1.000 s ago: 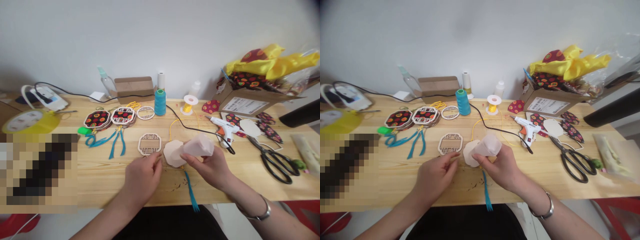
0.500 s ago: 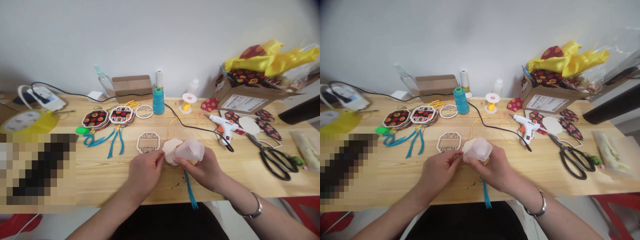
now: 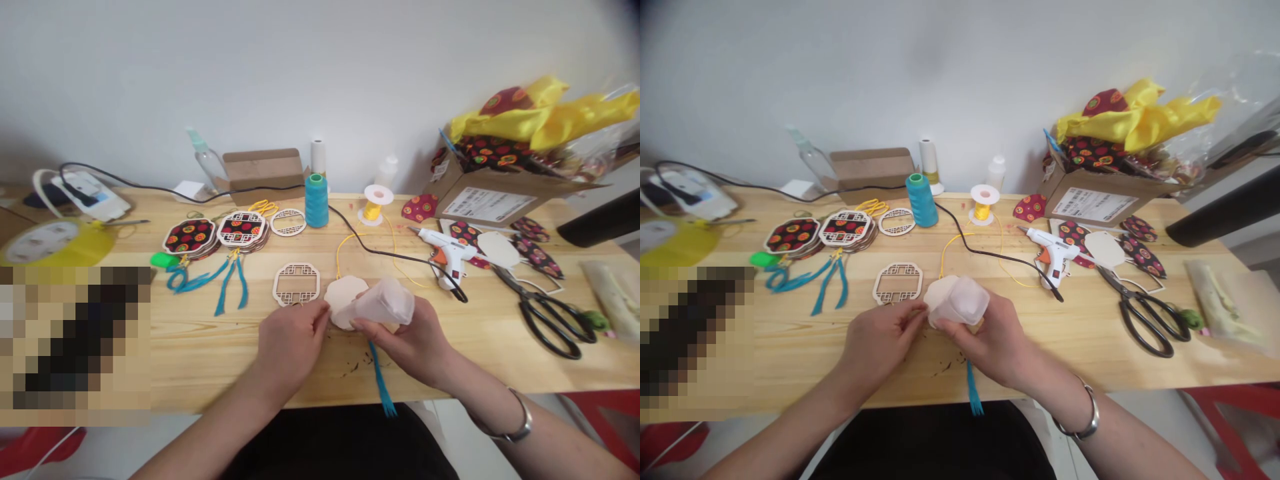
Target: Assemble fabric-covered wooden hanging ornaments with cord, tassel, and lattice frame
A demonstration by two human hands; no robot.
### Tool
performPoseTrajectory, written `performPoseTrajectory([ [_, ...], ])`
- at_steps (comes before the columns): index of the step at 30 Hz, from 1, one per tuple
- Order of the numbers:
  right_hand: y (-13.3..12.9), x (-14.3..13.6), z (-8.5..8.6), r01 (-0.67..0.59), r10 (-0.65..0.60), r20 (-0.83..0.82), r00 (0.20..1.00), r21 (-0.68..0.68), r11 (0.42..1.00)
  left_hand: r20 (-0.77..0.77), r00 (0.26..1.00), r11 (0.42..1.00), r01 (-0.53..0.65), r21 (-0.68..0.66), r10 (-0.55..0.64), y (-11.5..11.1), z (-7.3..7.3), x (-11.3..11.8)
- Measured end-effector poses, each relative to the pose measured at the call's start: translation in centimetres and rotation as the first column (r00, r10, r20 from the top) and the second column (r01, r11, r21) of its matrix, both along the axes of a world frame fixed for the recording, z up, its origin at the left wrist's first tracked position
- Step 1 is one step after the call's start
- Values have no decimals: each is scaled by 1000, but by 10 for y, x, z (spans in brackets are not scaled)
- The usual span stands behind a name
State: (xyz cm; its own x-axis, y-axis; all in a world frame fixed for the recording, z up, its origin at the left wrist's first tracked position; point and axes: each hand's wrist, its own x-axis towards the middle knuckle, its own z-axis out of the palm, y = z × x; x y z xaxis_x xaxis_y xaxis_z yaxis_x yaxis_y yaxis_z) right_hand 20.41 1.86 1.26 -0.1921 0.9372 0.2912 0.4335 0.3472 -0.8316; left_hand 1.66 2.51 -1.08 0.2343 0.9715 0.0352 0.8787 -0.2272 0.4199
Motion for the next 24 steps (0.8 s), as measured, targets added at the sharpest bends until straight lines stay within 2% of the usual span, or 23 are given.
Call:
performPoseTrajectory([
  [12,-10,15,-1,67,-63,87,994,-42,997,-33,999,1000,13,11,-13,-1,0,1],
  [24,-15,32,-5,154,-153,100,983,1,988,-51,999,1000,5,4,-5,-1,1,2],
])
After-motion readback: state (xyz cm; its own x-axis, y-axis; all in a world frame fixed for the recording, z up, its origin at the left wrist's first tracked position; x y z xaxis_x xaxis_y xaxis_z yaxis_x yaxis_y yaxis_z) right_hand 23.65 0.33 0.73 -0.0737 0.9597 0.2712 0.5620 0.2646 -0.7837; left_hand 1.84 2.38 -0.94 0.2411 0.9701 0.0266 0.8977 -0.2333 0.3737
